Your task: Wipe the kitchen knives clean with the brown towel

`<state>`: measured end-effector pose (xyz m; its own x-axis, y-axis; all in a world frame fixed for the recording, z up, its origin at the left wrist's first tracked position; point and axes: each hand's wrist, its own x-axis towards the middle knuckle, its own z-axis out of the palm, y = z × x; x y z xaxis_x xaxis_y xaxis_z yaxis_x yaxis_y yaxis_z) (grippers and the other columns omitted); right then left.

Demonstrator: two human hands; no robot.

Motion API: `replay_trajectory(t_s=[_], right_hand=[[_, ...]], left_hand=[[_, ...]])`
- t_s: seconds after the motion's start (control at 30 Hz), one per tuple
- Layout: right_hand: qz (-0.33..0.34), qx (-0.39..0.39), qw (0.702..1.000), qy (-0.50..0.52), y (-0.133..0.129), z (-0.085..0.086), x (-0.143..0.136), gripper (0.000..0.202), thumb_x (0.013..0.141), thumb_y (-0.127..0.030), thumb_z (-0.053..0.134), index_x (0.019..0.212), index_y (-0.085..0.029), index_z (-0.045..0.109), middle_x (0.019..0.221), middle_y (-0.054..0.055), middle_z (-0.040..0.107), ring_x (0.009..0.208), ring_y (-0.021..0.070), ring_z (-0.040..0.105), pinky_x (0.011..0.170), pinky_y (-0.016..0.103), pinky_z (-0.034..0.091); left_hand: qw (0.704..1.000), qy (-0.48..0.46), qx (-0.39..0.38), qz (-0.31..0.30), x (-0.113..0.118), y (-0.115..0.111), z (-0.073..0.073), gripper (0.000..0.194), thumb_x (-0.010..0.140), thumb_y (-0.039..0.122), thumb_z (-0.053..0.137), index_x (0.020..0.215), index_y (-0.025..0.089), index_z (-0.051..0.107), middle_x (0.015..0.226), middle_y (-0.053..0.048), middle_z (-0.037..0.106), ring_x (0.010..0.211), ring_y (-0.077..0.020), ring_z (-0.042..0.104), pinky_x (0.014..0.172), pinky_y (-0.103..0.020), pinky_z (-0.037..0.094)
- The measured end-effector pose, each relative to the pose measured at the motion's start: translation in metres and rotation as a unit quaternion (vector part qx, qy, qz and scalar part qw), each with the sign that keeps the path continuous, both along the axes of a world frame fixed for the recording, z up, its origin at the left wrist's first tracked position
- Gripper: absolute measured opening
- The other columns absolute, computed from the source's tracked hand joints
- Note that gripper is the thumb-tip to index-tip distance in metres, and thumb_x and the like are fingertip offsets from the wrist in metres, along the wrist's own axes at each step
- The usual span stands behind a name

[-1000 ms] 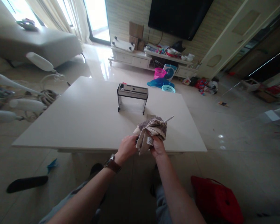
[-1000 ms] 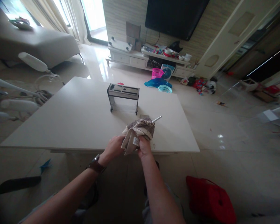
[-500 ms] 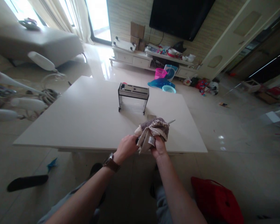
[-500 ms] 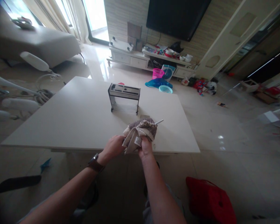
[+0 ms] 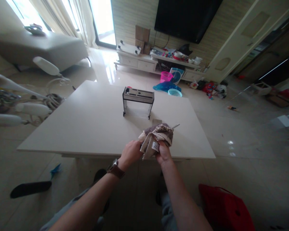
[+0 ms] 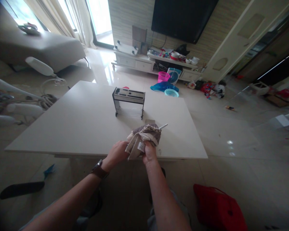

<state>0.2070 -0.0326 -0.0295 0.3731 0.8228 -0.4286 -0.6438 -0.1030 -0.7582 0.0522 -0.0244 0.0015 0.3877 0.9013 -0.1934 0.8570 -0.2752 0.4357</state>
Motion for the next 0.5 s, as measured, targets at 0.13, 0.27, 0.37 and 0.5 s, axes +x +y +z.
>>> replay_trajectory(t_s=[0.13, 0.27, 0.37, 0.5], right_hand=[[-0.005, -0.010, 1.000, 0.002, 0.0003, 0.0006, -0.0002, 0.031, 0.062, -0.024, 0.086, 0.089, -0.021, 0.070, 0.083, 0.001, 0.077, 0.075, 0.0196, 0.073, 0.080, 0.040, 0.065], [-0.001, -0.012, 1.000, -0.002, 0.0001, -0.0016, 0.0023, 0.030, 0.063, -0.025, 0.084, 0.089, -0.021, 0.070, 0.085, 0.000, 0.077, 0.075, 0.0193, 0.072, 0.080, 0.040, 0.064], [0.007, -0.017, 1.000, 0.004, 0.0000, -0.0045, 0.0040, 0.028, 0.063, -0.025, 0.082, 0.088, -0.022, 0.069, 0.083, -0.001, 0.076, 0.072, 0.0182, 0.071, 0.077, 0.038, 0.064], [0.011, -0.020, 1.000, 0.022, 0.0006, -0.0088, 0.0069, 0.025, 0.066, -0.028, 0.080, 0.089, -0.023, 0.069, 0.083, -0.001, 0.077, 0.073, 0.0167, 0.070, 0.078, 0.036, 0.063]], left_hand=[[1.000, -0.001, -0.005, -0.006, 0.0003, 0.0007, -0.0014, 0.026, 0.090, 0.030, 0.055, 0.100, 0.022, 0.077, 0.100, -0.014, 0.078, 0.095, -0.0277, 0.073, 0.076, -0.032, 0.049], [1.000, 0.008, -0.015, -0.006, 0.0001, 0.0018, -0.0002, 0.027, 0.092, 0.031, 0.053, 0.101, 0.022, 0.077, 0.102, -0.015, 0.078, 0.095, -0.0268, 0.073, 0.077, -0.031, 0.048], [1.000, 0.016, -0.005, -0.003, -0.0013, 0.0040, 0.0019, 0.028, 0.091, 0.029, 0.053, 0.102, 0.022, 0.078, 0.101, -0.014, 0.079, 0.094, -0.0263, 0.073, 0.076, -0.031, 0.047], [1.000, 0.029, 0.010, -0.002, -0.0050, 0.0073, 0.0028, 0.028, 0.090, 0.030, 0.054, 0.102, 0.023, 0.079, 0.099, -0.014, 0.079, 0.093, -0.0266, 0.073, 0.075, -0.031, 0.047]])
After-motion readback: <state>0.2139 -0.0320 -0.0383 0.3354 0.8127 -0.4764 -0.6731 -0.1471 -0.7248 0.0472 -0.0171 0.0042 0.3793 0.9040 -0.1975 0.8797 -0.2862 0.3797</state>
